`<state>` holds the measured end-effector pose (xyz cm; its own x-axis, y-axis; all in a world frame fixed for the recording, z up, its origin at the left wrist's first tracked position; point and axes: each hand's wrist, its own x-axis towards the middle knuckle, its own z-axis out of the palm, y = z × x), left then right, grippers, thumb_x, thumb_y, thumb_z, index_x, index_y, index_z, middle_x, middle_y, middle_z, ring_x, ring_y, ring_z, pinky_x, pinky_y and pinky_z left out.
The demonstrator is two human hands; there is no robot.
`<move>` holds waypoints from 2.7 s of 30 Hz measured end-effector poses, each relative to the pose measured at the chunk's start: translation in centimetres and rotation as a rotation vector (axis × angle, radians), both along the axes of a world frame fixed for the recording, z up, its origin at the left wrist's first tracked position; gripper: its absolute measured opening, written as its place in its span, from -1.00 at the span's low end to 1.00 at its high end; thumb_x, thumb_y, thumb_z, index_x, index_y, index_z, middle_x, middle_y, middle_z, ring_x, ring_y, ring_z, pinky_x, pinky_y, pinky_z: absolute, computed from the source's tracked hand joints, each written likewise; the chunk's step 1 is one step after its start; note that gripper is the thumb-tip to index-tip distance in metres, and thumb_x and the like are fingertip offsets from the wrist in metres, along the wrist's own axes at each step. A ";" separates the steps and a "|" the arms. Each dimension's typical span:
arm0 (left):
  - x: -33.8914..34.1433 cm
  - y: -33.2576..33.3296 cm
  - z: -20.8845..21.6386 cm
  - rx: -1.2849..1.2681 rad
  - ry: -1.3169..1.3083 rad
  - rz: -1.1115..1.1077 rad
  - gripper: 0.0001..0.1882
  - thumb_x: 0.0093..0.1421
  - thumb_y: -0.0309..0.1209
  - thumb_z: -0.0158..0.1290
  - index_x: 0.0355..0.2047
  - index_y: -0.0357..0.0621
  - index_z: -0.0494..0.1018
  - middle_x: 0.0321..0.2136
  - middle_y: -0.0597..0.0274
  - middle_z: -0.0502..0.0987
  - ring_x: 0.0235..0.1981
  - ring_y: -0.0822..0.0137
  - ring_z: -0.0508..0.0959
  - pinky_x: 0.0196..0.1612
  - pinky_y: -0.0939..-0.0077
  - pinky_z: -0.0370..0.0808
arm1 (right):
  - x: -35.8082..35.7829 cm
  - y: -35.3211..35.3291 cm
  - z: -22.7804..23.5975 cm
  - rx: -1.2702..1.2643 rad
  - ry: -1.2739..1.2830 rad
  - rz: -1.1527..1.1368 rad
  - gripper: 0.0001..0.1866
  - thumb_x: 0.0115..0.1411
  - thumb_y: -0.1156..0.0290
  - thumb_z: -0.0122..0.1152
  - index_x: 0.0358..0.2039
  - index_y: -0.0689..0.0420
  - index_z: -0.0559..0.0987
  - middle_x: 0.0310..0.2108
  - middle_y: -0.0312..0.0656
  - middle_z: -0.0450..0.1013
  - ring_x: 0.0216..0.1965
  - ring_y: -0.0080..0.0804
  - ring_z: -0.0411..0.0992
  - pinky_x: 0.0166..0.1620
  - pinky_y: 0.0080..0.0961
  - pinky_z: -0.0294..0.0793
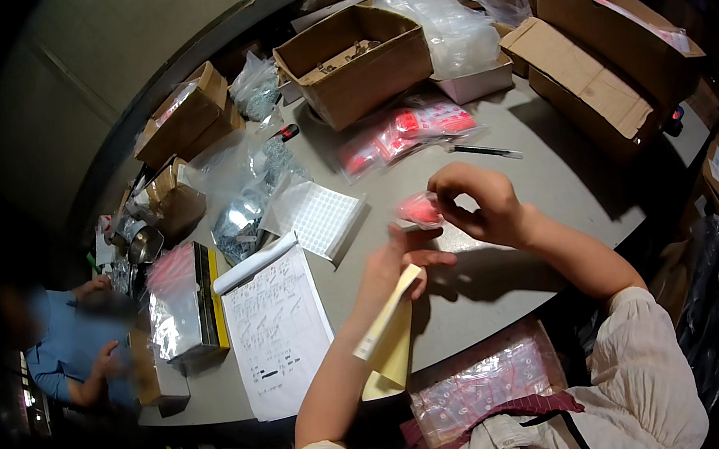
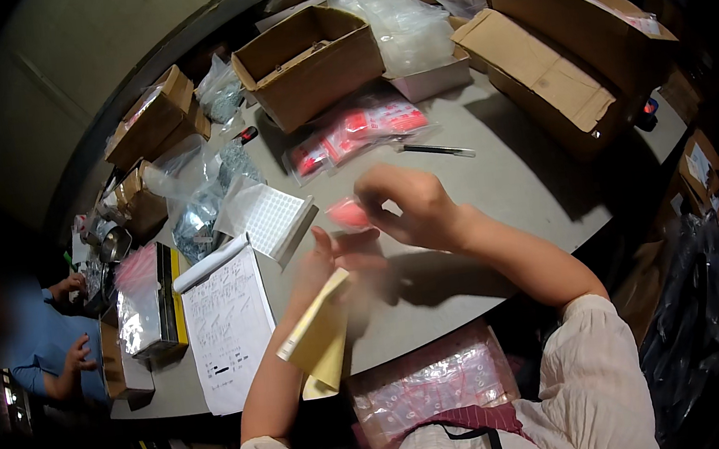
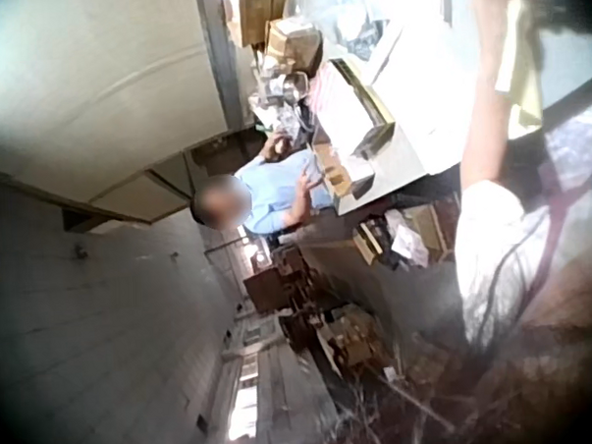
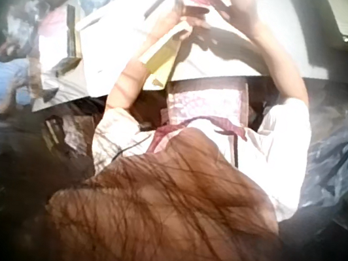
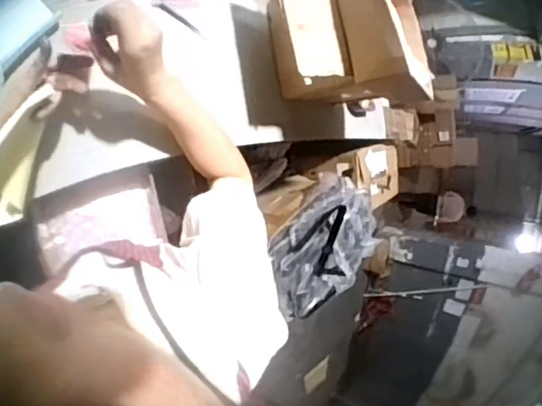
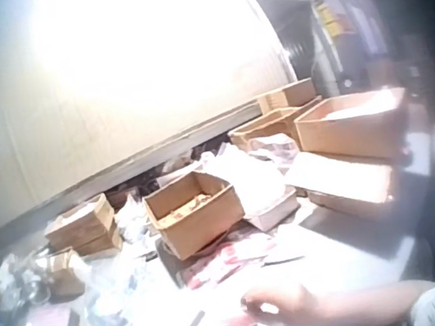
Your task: The person applies yellow adhesive labels to small plastic bags containing hardware items. They peel labels from a sheet, press them onto each bag, and place the labeled bags on the table. The person also moves a box of metal parts and a plastic bag of screws on the table.
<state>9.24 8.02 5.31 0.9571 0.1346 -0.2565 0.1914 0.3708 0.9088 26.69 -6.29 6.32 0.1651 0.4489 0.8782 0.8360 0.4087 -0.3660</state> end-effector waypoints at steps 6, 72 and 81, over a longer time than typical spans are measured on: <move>0.0 0.7 -2.1 -0.451 -0.164 0.129 -0.19 0.30 0.45 -0.18 -0.06 -0.11 0.48 -0.53 0.36 0.50 -0.72 0.63 0.35 -0.68 0.72 0.22 | -0.4 -0.8 0.2 0.031 -0.306 0.087 -0.66 0.06 0.73 0.25 -0.13 0.23 0.69 -0.14 0.02 0.52 -0.30 -0.19 0.57 -0.24 -0.37 0.64; 0.5 -0.5 -0.5 -0.102 0.095 0.373 -0.15 0.23 0.54 -0.13 -0.52 -0.10 0.47 -0.67 0.38 0.37 -0.79 0.57 0.27 -0.72 0.65 0.13 | -2.5 0.6 -1.6 -0.119 -0.353 -0.190 -0.80 0.02 0.60 0.22 -0.28 0.15 0.57 -0.01 -0.11 0.48 0.21 0.05 0.33 0.36 0.16 0.16; 0.1 3.7 -1.8 -0.504 -0.092 0.293 -0.15 0.31 0.44 -0.13 -0.27 -0.24 0.54 -0.61 0.43 0.29 -0.76 0.55 0.23 -0.71 0.62 0.17 | -1.4 0.2 -2.1 -0.300 0.558 0.205 -0.87 0.42 0.44 0.14 -0.11 0.20 0.53 -0.13 -0.23 0.47 -0.09 -0.46 0.42 0.08 -0.47 0.39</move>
